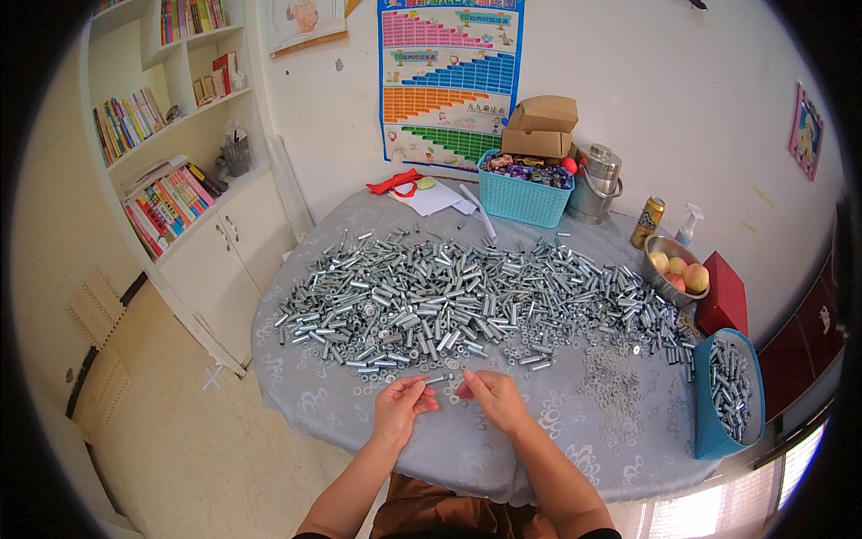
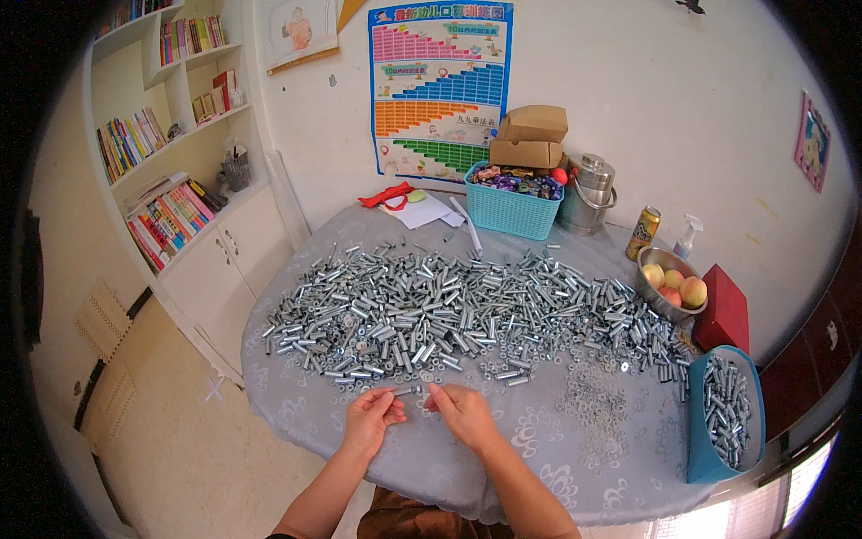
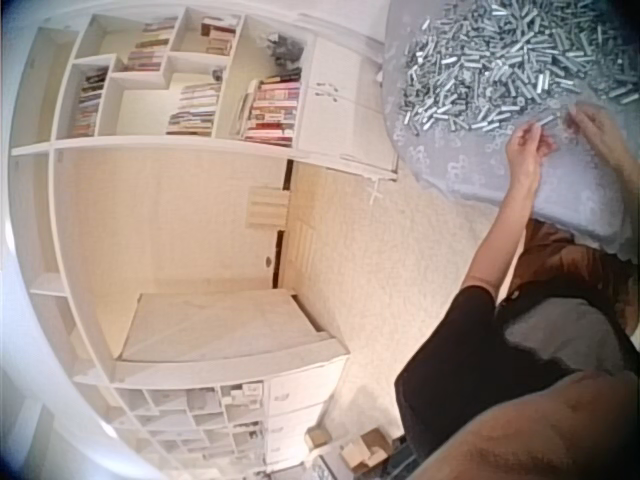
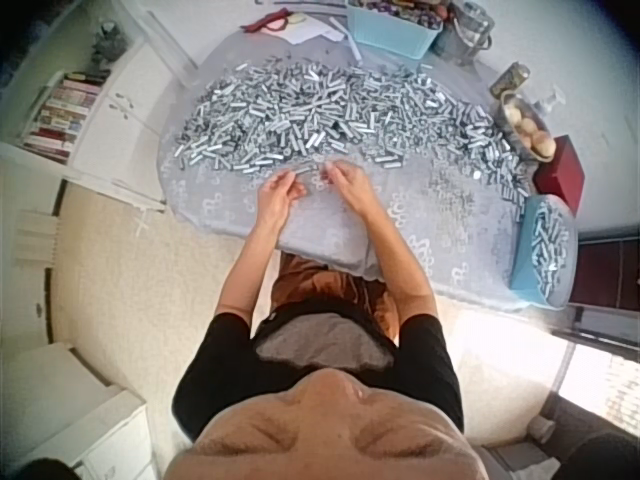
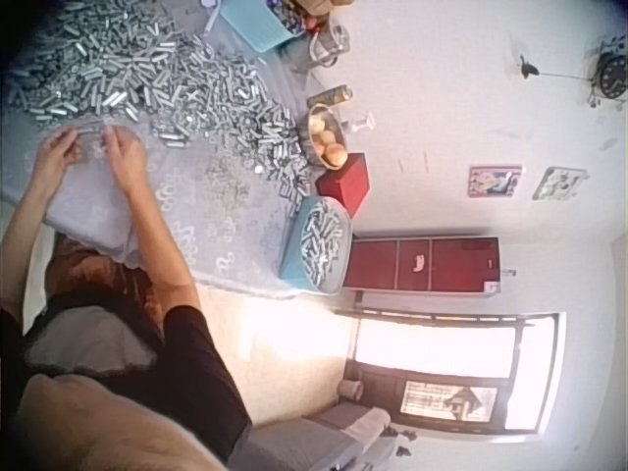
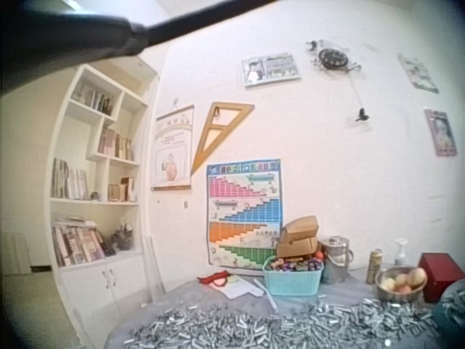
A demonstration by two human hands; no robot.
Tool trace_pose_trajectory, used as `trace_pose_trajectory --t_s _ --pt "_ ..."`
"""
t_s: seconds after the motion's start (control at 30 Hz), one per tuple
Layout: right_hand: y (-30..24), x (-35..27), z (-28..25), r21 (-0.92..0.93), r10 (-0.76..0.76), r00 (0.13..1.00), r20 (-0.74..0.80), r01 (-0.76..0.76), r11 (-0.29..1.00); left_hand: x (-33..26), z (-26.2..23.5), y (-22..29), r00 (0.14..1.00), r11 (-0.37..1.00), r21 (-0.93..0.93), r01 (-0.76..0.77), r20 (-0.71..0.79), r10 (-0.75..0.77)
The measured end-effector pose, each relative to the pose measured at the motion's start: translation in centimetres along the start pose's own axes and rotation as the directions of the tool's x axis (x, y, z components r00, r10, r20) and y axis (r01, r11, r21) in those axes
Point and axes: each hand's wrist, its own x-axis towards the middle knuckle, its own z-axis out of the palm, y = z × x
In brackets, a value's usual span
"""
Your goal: The person sits at a table covered with a large pile of metal bolts and washers. They repeatedly pick up a bolt and a washer, thread the washer onto the bolt, and place the assembled unit into a blue plastic bin on the right side of the table.
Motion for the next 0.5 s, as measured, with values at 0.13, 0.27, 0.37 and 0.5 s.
trace_pose_trajectory --t_s 0.13,0.27,0.37,0.5 --pt "0.6 0.2 0.5 0.051 -0.143 0.984 -0.104 0.149 0.988 0.0 0.1 0.0 1.000 1.000 0.008 0.009 0.004 -0.009" --pt "0.8 0.3 0.6 0.087 -0.074 0.995 -0.074 0.080 0.993 0.1 0.0 0.0 1.000 1.000 -0.002 0.007 0.004 -0.007" --pt "0.7 0.3 0.5 0.090 -0.123 0.987 -0.100 0.132 0.987 0.0 0.2 0.1 1.000 1.000 -0.002 0.000 0.009 0.000" --pt "1.5 0.5 0.4 0.046 -0.089 0.992 -0.093 0.093 0.995 -0.1 0.3 0.1 1.000 1.000 0.006 -0.005 0.010 0.005"
